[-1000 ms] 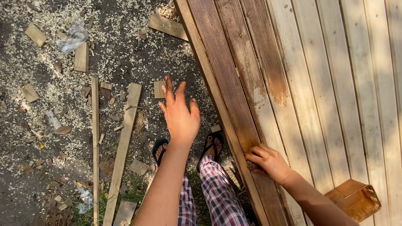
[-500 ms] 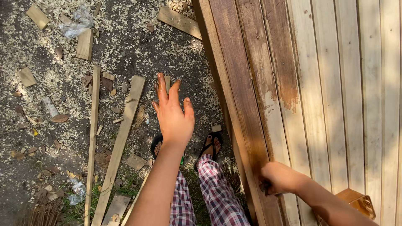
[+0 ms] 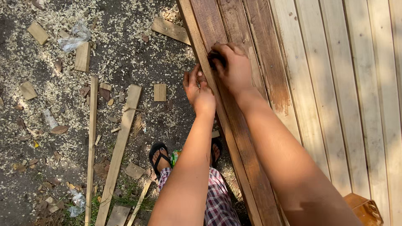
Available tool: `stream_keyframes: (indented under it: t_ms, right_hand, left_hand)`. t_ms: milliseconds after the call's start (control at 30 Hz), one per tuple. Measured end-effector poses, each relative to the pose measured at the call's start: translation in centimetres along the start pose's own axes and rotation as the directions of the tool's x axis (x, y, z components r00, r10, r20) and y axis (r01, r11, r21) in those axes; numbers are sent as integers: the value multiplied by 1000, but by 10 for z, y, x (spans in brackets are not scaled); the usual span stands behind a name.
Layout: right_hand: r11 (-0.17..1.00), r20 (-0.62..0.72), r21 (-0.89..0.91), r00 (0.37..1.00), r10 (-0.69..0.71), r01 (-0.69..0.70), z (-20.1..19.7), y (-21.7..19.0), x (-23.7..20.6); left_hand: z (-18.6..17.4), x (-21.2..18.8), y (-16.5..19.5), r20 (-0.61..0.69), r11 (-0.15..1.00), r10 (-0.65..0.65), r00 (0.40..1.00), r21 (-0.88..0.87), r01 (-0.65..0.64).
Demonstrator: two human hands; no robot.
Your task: The person applies a dark brown stain to a wooden slatted surface using a cloth. They repeatedly dip the cloth into a container of stain and wipe it along the wood planks, covering multiple sections of the surface.
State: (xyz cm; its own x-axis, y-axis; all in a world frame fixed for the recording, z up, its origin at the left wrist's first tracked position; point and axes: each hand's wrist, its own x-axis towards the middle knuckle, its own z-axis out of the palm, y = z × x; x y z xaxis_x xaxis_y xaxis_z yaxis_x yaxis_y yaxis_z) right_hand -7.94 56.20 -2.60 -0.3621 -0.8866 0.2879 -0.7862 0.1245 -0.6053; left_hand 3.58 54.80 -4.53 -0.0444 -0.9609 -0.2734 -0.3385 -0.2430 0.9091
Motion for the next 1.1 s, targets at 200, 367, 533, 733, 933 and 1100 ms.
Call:
stream_keyframes:
  t_ms: [200,367,533,733,933,1100]
  right_hand:
    - [999,203,1,978,47,-48,-33,-21,-110]
    - [991,279,-68,951,133,-118,-72,-32,-197]
    - [982,130,104,981,144,-158,-35,-11,-123]
    - [998,155,-44,986,54,-47,6,23,14]
    - [985,171,-161,981,86,-58,39,25,145]
    - [984,235,-147,962,137,-104,55,25,205]
  left_hand:
    - [8,53,21,52,988,-112,992,116,106]
    - [11,65,25,149,867,-190,971,489,94]
    - [17,62,11,95,809,-86,992,587,14]
    - [19,58,11,32,794,24,999,607,-38]
    - [14,59,19,112,755,-33,993,654,-48]
    - [12,56,15,123,765,-49,991,643,-42]
